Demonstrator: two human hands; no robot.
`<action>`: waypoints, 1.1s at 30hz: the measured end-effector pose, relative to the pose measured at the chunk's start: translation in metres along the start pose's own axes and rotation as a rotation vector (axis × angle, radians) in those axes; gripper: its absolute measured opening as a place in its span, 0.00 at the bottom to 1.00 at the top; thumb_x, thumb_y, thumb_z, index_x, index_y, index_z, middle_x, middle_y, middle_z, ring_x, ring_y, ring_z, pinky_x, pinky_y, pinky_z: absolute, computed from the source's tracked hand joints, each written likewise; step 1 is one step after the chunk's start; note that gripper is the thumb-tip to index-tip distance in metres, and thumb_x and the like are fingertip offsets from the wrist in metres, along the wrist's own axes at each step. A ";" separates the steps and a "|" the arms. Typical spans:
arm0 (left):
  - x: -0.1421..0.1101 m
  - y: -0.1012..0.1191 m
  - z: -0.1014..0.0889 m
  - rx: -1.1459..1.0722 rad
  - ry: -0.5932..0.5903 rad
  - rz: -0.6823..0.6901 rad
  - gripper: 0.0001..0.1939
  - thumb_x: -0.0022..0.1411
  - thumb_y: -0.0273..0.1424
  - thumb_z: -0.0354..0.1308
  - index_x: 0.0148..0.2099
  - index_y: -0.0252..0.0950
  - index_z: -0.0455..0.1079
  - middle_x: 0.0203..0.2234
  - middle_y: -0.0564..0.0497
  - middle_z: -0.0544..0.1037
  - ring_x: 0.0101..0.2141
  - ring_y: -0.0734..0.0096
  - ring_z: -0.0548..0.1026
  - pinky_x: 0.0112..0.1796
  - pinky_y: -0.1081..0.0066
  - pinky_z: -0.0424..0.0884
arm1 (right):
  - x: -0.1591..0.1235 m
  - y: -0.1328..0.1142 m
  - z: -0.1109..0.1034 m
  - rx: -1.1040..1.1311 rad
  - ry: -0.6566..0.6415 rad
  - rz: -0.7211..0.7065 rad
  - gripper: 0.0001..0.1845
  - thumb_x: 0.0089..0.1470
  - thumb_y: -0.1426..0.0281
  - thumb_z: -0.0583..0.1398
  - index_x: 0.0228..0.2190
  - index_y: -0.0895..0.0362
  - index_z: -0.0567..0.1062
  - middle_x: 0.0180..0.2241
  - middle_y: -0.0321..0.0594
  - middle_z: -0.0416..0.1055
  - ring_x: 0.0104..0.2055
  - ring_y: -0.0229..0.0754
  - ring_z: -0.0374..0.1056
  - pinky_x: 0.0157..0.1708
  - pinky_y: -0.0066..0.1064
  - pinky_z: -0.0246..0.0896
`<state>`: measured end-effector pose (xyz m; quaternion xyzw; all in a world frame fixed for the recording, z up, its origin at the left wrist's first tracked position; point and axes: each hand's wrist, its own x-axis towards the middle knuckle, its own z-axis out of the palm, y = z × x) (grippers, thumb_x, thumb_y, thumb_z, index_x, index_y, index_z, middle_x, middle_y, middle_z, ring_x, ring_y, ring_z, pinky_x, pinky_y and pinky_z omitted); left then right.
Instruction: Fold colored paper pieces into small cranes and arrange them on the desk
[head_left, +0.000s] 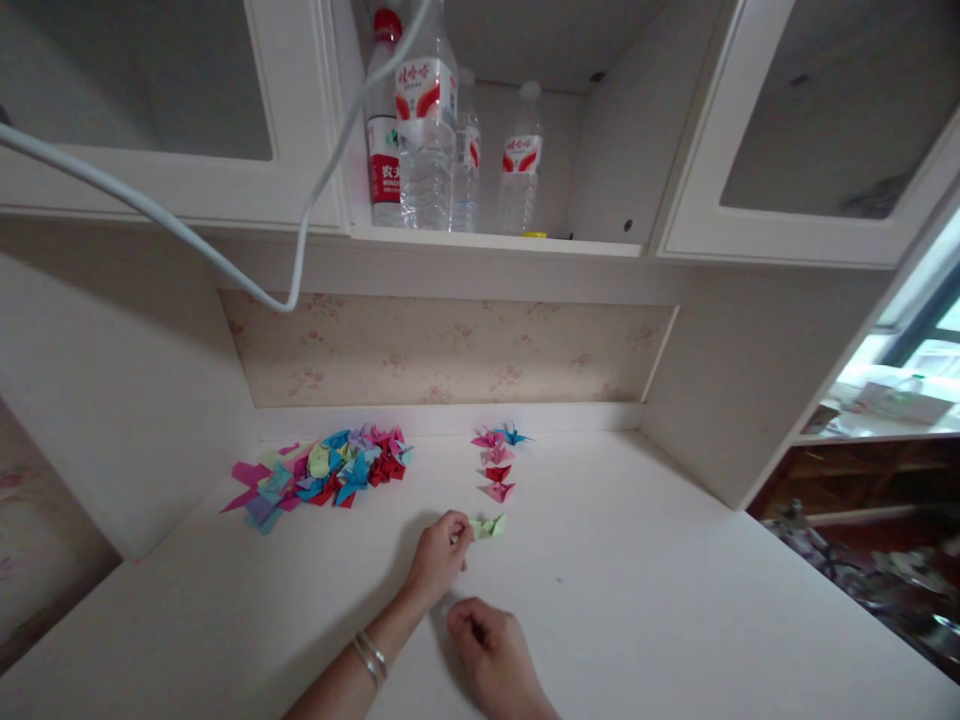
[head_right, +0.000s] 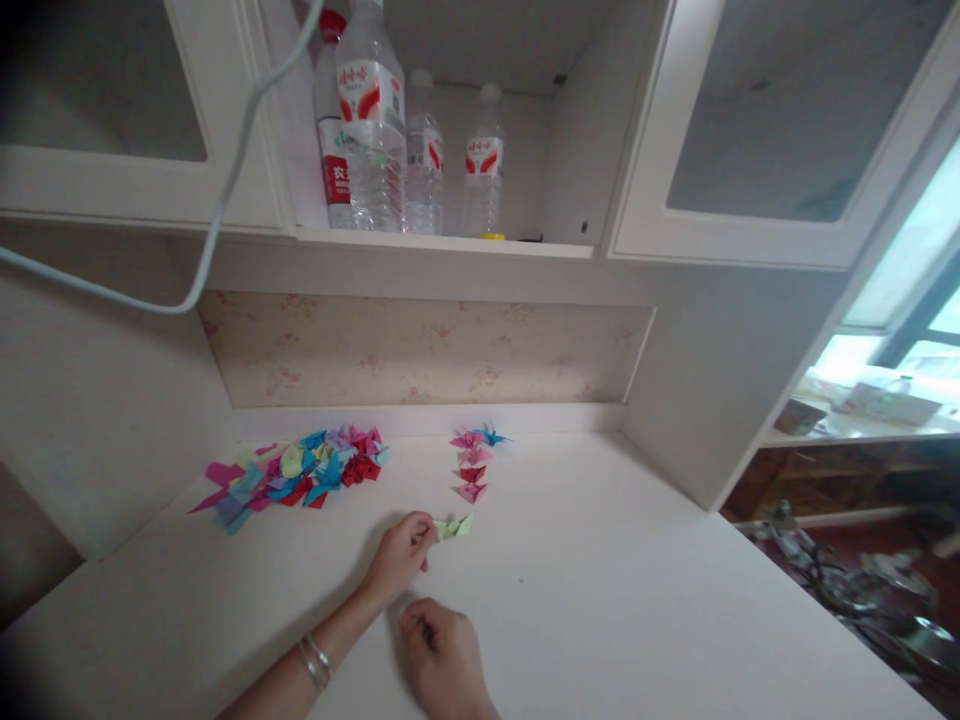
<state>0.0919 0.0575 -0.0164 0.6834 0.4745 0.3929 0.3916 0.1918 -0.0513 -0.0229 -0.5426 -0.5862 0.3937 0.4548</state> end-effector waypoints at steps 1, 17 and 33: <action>0.008 0.001 0.006 0.021 -0.010 0.011 0.13 0.59 0.38 0.49 0.38 0.34 0.67 0.30 0.48 0.77 0.16 0.77 0.70 0.18 0.78 0.61 | 0.000 0.000 0.001 -0.047 -0.011 -0.019 0.14 0.52 0.62 0.56 0.25 0.56 0.77 0.21 0.37 0.70 0.23 0.38 0.61 0.23 0.27 0.49; 0.050 0.010 0.035 0.078 0.005 0.060 0.08 0.55 0.34 0.54 0.31 0.36 0.72 0.23 0.51 0.76 0.24 0.71 0.72 0.27 0.75 0.64 | 0.010 0.004 -0.001 -0.022 -0.020 0.020 0.15 0.52 0.60 0.55 0.26 0.53 0.79 0.22 0.37 0.73 0.23 0.40 0.64 0.22 0.27 0.52; 0.046 0.007 0.030 0.019 0.022 0.018 0.06 0.53 0.32 0.57 0.30 0.34 0.72 0.24 0.51 0.77 0.24 0.73 0.72 0.28 0.75 0.65 | 0.008 -0.002 -0.007 0.034 -0.047 0.052 0.12 0.53 0.66 0.55 0.26 0.56 0.75 0.20 0.35 0.67 0.23 0.37 0.60 0.23 0.26 0.50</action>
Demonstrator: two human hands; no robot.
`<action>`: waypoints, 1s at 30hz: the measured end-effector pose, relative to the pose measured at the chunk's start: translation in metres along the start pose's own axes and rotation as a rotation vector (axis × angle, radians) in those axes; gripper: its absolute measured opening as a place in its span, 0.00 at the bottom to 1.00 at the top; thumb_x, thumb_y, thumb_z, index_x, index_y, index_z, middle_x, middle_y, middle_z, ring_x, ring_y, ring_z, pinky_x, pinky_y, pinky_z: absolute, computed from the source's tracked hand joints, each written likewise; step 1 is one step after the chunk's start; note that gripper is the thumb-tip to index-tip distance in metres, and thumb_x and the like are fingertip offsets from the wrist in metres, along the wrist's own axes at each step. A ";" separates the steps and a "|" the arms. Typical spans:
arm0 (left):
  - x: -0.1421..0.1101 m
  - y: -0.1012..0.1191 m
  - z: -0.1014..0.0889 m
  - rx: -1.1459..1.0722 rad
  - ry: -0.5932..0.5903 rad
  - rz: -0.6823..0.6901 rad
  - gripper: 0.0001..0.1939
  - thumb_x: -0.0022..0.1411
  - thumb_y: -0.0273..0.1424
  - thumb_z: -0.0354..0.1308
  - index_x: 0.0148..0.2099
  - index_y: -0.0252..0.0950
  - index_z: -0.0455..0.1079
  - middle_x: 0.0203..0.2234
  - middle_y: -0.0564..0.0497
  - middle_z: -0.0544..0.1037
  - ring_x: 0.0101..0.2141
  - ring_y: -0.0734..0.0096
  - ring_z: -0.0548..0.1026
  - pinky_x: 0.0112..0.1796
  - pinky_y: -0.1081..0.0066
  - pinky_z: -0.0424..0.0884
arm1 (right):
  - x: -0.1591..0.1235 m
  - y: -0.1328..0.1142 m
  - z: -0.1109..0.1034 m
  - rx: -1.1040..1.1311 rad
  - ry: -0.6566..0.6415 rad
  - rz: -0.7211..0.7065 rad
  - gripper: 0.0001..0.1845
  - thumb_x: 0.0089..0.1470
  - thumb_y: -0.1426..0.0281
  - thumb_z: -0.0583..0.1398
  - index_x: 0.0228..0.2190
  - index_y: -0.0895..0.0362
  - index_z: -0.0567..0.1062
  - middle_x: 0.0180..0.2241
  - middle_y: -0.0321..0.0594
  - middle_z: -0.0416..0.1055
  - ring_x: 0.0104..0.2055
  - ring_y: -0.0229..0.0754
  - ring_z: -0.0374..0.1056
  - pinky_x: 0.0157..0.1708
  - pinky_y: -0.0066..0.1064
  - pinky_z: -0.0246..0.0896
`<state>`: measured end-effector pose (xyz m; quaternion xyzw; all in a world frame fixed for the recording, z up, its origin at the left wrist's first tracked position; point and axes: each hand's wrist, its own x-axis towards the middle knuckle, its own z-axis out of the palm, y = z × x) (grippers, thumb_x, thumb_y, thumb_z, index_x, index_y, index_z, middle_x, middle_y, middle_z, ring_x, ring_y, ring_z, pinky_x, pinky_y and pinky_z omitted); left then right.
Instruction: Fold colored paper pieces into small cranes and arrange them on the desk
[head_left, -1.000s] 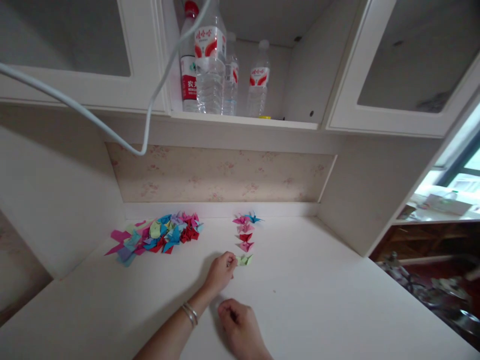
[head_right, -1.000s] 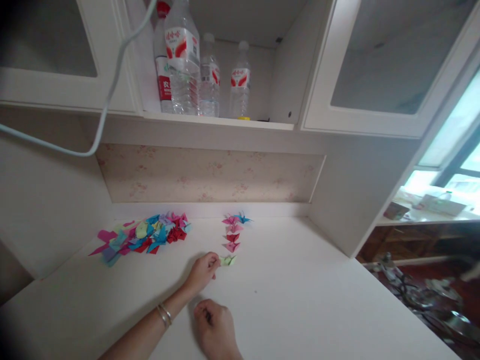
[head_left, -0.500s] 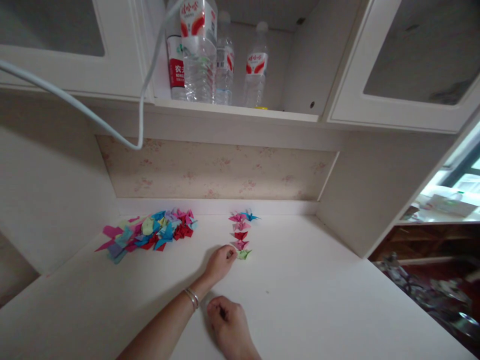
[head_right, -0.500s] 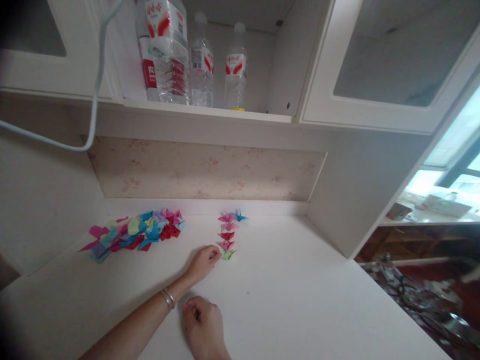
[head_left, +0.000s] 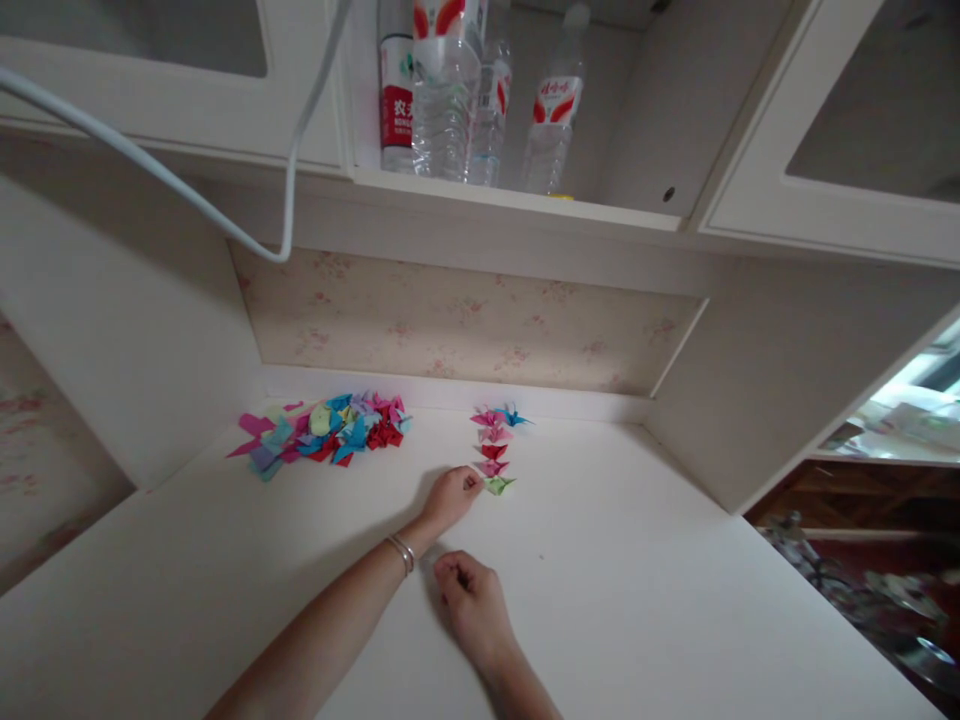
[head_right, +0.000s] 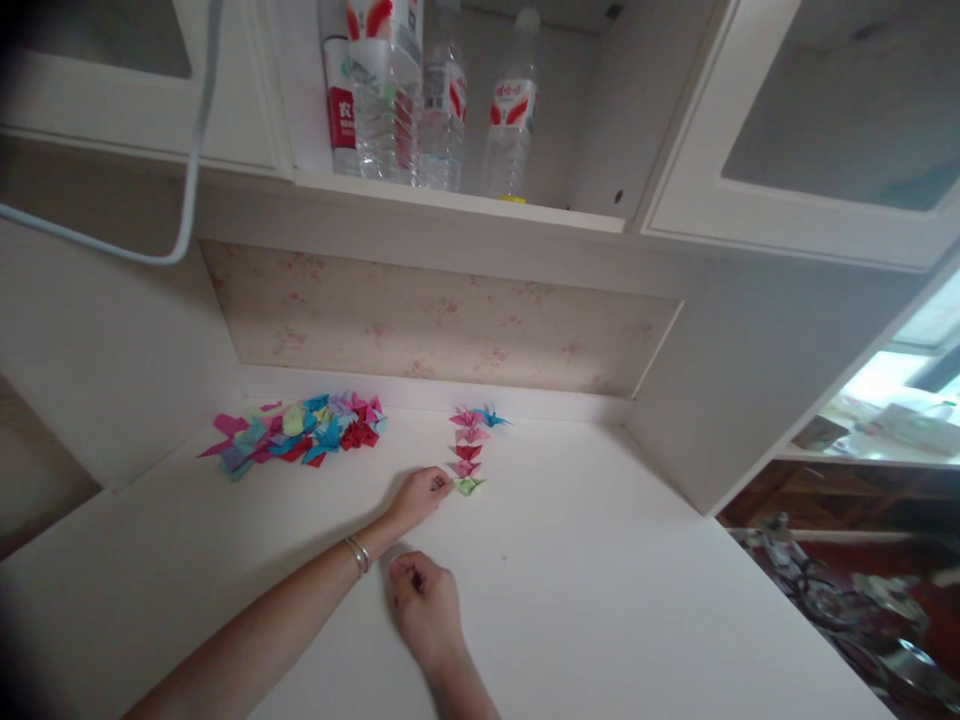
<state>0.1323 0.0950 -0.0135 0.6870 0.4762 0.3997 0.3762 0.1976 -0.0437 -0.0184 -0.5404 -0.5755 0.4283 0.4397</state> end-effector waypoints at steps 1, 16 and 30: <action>-0.003 0.000 -0.003 -0.012 0.003 -0.017 0.05 0.52 0.31 0.57 0.29 0.34 0.71 0.23 0.52 0.76 0.22 0.74 0.71 0.26 0.76 0.64 | 0.000 0.000 0.000 0.010 -0.003 0.005 0.12 0.53 0.65 0.54 0.26 0.57 0.75 0.20 0.35 0.66 0.23 0.37 0.59 0.23 0.26 0.50; -0.123 -0.011 -0.113 -0.087 0.014 -0.290 0.14 0.48 0.29 0.54 0.21 0.38 0.49 0.16 0.61 0.51 0.19 0.80 0.53 0.20 0.78 0.48 | -0.011 -0.003 0.009 -0.254 0.005 -0.024 0.19 0.53 0.56 0.54 0.28 0.54 0.78 0.20 0.35 0.70 0.21 0.38 0.61 0.22 0.26 0.50; -0.126 -0.023 -0.122 -0.395 -0.053 -0.397 0.19 0.51 0.34 0.56 0.23 0.39 0.46 0.14 0.64 0.47 0.14 0.83 0.48 0.17 0.77 0.42 | 0.001 -0.006 0.024 -0.131 0.032 0.109 0.17 0.53 0.57 0.56 0.27 0.55 0.76 0.18 0.33 0.65 0.20 0.36 0.58 0.20 0.27 0.48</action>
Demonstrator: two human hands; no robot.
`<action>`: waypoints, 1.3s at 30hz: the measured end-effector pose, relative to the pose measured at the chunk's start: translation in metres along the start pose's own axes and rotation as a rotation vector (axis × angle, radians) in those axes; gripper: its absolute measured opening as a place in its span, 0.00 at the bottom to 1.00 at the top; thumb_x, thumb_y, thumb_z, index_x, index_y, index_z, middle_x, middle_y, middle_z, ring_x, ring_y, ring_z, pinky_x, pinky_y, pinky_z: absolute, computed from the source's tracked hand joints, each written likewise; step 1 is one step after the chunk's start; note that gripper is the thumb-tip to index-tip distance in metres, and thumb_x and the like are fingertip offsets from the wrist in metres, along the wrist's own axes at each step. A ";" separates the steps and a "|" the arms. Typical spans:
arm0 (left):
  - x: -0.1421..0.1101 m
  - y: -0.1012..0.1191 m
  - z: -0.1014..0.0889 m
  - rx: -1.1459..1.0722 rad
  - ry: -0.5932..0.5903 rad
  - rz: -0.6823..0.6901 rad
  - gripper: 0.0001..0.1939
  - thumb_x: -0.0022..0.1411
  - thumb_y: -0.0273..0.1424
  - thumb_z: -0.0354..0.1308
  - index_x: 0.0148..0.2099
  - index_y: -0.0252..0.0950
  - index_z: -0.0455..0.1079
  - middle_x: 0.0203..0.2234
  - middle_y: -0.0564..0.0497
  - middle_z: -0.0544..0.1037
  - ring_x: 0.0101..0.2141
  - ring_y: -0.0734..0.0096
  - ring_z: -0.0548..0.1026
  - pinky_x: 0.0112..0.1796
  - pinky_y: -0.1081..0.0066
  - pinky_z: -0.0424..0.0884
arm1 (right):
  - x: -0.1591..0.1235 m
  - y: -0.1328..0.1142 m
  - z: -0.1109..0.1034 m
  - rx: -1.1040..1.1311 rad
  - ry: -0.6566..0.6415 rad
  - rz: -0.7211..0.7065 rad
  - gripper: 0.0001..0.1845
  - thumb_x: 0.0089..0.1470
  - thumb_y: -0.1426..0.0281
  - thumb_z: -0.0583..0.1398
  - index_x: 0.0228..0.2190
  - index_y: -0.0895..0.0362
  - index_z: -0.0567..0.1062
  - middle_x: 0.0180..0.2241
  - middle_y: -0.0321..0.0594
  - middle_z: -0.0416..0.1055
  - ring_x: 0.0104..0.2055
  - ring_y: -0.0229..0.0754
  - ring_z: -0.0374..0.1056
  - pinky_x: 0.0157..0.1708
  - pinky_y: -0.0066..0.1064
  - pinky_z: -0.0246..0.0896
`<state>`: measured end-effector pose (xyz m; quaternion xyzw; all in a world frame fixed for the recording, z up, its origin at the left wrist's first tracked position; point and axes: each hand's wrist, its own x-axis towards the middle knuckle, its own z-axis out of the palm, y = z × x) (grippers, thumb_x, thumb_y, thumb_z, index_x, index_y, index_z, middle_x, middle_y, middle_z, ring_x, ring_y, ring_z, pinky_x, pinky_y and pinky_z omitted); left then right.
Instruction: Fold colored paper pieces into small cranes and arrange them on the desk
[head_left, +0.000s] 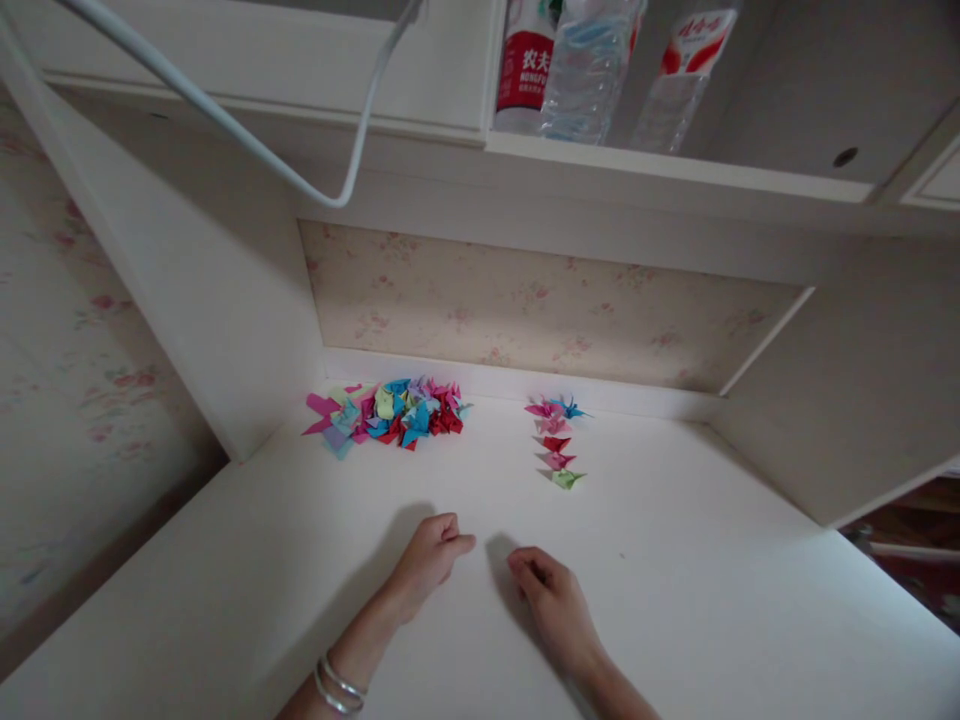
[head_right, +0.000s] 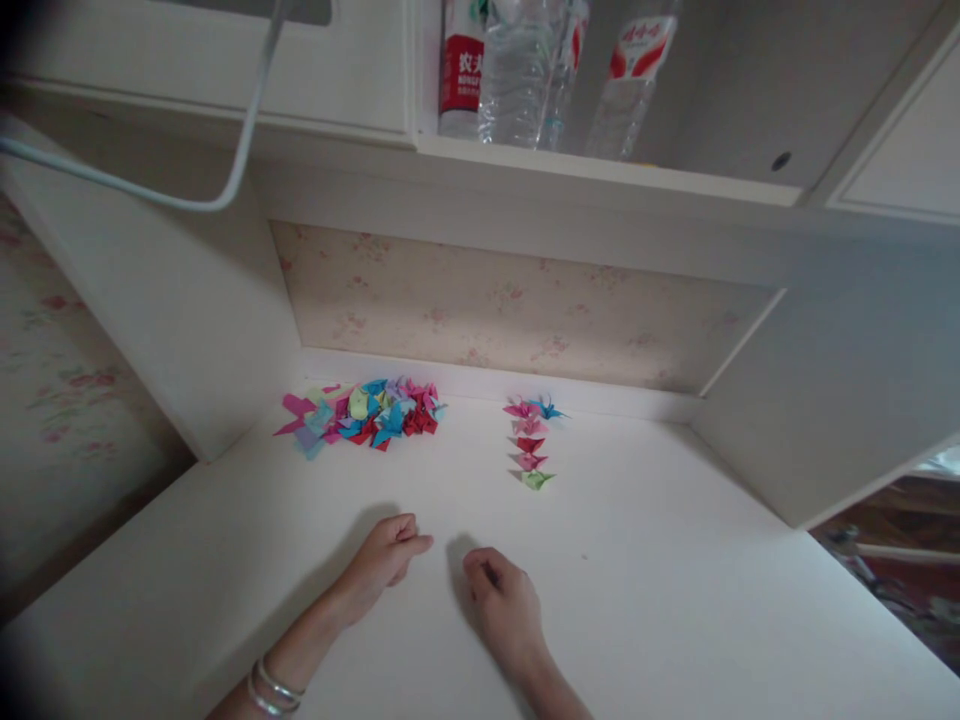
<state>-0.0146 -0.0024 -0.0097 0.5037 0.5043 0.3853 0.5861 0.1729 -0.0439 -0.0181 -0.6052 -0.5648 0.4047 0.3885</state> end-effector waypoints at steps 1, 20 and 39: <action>0.000 0.000 0.000 -0.003 0.009 -0.001 0.19 0.50 0.33 0.56 0.23 0.39 0.46 0.14 0.64 0.47 0.14 0.83 0.48 0.17 0.77 0.42 | 0.008 -0.006 0.004 0.062 -0.014 0.021 0.17 0.53 0.56 0.55 0.27 0.56 0.75 0.18 0.33 0.65 0.19 0.35 0.57 0.19 0.26 0.47; 0.016 -0.018 -0.003 0.186 0.069 0.073 0.14 0.48 0.26 0.53 0.21 0.38 0.48 0.16 0.61 0.50 0.20 0.79 0.52 0.22 0.75 0.47 | 0.197 -0.106 0.132 -0.402 0.027 -0.213 0.13 0.54 0.66 0.54 0.37 0.52 0.77 0.37 0.43 0.76 0.41 0.47 0.69 0.40 0.33 0.57; -0.001 -0.002 0.009 -0.050 -0.002 0.054 0.19 0.53 0.49 0.53 0.33 0.38 0.61 0.23 0.58 0.66 0.11 0.86 0.54 0.11 0.79 0.44 | 0.059 -0.043 0.015 0.536 0.063 -0.014 0.16 0.50 0.58 0.59 0.26 0.60 0.71 0.19 0.30 0.59 0.15 0.29 0.49 0.14 0.24 0.40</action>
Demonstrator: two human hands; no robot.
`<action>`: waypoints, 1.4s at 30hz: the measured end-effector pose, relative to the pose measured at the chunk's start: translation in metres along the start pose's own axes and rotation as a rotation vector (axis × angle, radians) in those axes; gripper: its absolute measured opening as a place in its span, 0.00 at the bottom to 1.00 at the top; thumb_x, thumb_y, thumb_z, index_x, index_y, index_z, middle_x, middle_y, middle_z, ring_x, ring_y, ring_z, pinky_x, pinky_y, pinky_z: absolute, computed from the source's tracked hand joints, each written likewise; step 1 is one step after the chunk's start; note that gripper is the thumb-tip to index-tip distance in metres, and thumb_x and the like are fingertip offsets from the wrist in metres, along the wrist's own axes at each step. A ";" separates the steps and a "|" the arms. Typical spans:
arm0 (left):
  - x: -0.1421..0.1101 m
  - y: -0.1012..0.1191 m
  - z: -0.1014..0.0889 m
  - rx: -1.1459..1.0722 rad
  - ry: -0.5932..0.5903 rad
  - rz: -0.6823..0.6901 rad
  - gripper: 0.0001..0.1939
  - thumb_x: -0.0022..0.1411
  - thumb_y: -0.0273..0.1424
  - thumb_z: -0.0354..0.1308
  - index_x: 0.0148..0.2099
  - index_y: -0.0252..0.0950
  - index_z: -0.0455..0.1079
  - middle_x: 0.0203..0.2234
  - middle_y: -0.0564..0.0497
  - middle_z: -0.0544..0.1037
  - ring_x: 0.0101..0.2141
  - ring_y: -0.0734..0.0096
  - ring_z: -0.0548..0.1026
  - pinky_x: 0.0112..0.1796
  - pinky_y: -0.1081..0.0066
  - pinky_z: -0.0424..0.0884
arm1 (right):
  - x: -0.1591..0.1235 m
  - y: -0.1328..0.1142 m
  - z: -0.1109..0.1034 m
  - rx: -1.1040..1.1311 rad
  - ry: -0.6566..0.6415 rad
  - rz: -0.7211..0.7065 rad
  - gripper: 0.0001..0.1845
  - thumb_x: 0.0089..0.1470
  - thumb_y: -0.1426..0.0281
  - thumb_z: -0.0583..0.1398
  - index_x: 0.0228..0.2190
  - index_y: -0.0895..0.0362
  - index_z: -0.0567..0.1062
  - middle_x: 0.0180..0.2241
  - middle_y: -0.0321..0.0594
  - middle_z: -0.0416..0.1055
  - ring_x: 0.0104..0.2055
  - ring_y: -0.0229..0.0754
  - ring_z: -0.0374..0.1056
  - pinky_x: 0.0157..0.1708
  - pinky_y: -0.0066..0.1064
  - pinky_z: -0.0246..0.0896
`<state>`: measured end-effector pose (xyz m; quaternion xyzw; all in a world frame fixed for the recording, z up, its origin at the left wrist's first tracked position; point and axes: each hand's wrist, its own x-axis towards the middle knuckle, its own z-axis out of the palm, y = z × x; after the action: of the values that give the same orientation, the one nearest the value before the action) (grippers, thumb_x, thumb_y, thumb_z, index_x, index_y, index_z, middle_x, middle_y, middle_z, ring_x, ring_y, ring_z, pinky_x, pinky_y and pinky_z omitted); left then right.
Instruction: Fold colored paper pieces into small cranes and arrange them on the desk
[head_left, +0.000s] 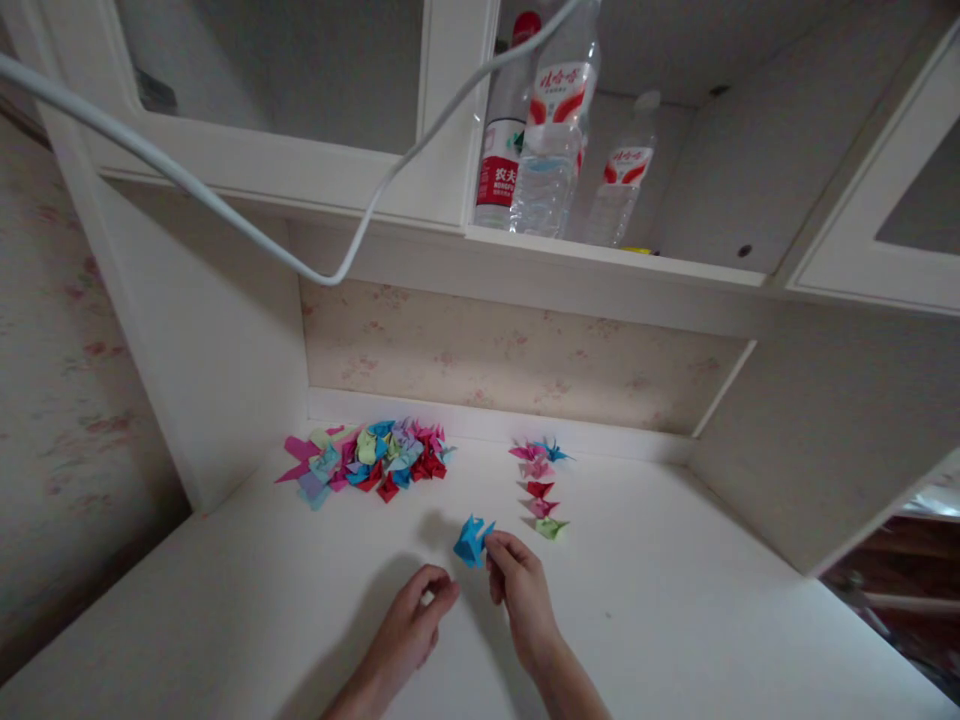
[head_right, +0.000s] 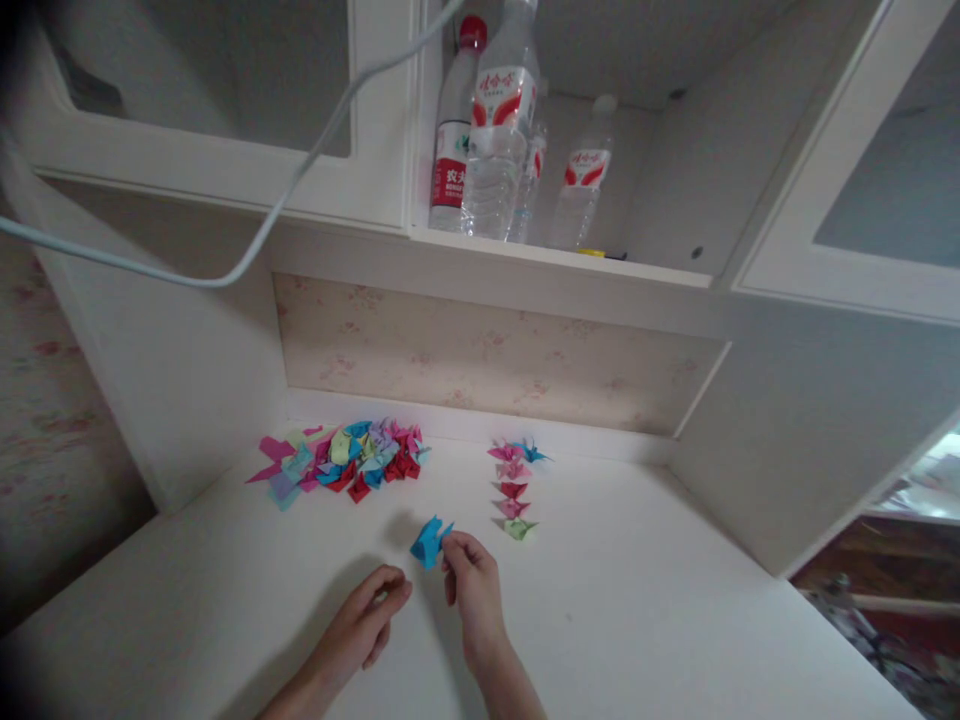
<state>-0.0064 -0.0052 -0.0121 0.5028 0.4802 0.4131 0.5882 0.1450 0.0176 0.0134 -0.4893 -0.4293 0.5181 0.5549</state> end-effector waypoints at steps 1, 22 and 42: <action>-0.003 0.001 0.003 0.031 -0.009 0.027 0.19 0.54 0.49 0.53 0.36 0.37 0.62 0.29 0.56 0.69 0.11 0.87 0.56 0.11 0.79 0.46 | -0.007 0.002 -0.011 0.007 0.005 0.003 0.17 0.50 0.57 0.59 0.25 0.60 0.71 0.19 0.30 0.59 0.15 0.29 0.49 0.14 0.24 0.40; 0.010 -0.002 0.042 0.225 -0.088 0.044 0.26 0.55 0.49 0.54 0.43 0.31 0.71 0.26 0.50 0.73 0.19 0.77 0.66 0.15 0.79 0.57 | -0.021 0.012 -0.059 0.025 0.028 0.050 0.18 0.47 0.56 0.62 0.27 0.60 0.74 0.16 0.30 0.58 0.16 0.30 0.48 0.15 0.24 0.39; 0.007 0.007 0.036 0.138 -0.061 0.062 0.18 0.56 0.43 0.54 0.29 0.31 0.72 0.17 0.55 0.66 0.16 0.78 0.61 0.17 0.77 0.53 | -0.028 0.012 -0.053 -0.033 -0.035 0.064 0.20 0.48 0.55 0.61 0.32 0.60 0.77 0.17 0.30 0.57 0.17 0.30 0.48 0.16 0.24 0.41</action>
<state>0.0299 -0.0047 -0.0050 0.5691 0.4735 0.3816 0.5534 0.1930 -0.0158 -0.0056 -0.5026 -0.4317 0.5367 0.5224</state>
